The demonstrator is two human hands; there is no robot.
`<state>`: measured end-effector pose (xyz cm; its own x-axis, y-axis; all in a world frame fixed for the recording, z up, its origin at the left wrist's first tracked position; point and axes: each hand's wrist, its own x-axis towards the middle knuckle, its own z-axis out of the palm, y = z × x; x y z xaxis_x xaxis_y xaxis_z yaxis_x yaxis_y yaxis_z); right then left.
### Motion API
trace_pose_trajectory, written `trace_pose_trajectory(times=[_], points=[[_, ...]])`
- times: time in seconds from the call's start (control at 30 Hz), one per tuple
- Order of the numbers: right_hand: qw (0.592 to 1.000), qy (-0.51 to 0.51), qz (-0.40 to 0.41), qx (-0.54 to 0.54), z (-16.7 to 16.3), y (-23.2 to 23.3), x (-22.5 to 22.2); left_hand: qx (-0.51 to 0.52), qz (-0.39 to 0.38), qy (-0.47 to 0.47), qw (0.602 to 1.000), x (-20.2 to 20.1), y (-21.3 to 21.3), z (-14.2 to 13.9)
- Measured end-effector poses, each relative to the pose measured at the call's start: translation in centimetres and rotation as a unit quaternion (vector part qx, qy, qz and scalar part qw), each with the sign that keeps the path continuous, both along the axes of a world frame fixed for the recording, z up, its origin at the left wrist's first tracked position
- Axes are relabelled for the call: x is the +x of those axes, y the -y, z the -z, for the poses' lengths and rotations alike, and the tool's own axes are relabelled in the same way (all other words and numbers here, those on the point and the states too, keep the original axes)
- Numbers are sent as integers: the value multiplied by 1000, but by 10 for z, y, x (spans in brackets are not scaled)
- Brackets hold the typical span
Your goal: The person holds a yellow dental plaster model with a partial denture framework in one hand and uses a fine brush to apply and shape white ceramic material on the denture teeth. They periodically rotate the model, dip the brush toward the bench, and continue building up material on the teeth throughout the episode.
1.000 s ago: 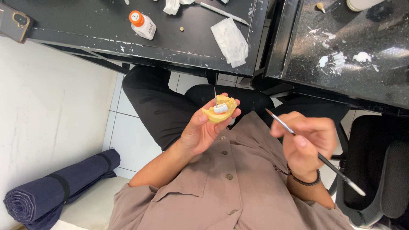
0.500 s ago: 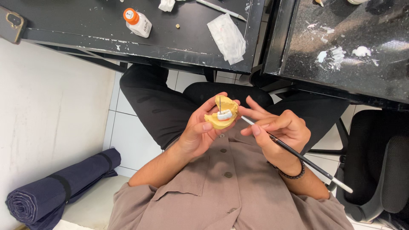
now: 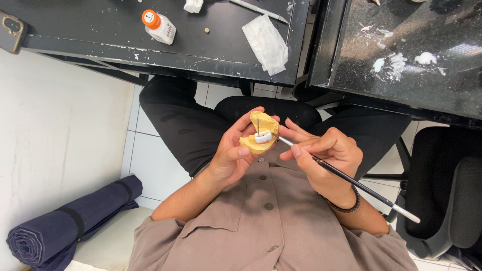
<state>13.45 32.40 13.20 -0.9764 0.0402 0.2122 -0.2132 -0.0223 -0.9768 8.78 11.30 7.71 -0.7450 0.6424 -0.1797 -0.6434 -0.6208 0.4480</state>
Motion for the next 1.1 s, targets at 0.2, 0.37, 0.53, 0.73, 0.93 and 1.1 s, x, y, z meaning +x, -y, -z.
trace_pose_trajectory(times=[0.2, 0.37, 0.53, 0.73, 0.93, 1.1], points=[[1000, -5, -4, 6, -1, -1, 0, 6, 0, 4, 1000, 0, 0, 0], [1000, 3, 0, 5, -2, 0, 2, 9, 2, 2, 1000, 1, 1, 0], [1000, -13, -17, 20, 0, -4, 4, 8, 5, 6, 1000, 1, 0, 0], [1000, -4, -6, -16, 5, -4, 9, 29, 16, 26, 999, 3, -1, 0], [1000, -14, -8, 11, 3, -3, 11, 26, 15, 26, 999, 4, -2, 1], [1000, -14, -8, 10, -1, -3, 10, 27, 11, 27, 999, 5, -2, 1]])
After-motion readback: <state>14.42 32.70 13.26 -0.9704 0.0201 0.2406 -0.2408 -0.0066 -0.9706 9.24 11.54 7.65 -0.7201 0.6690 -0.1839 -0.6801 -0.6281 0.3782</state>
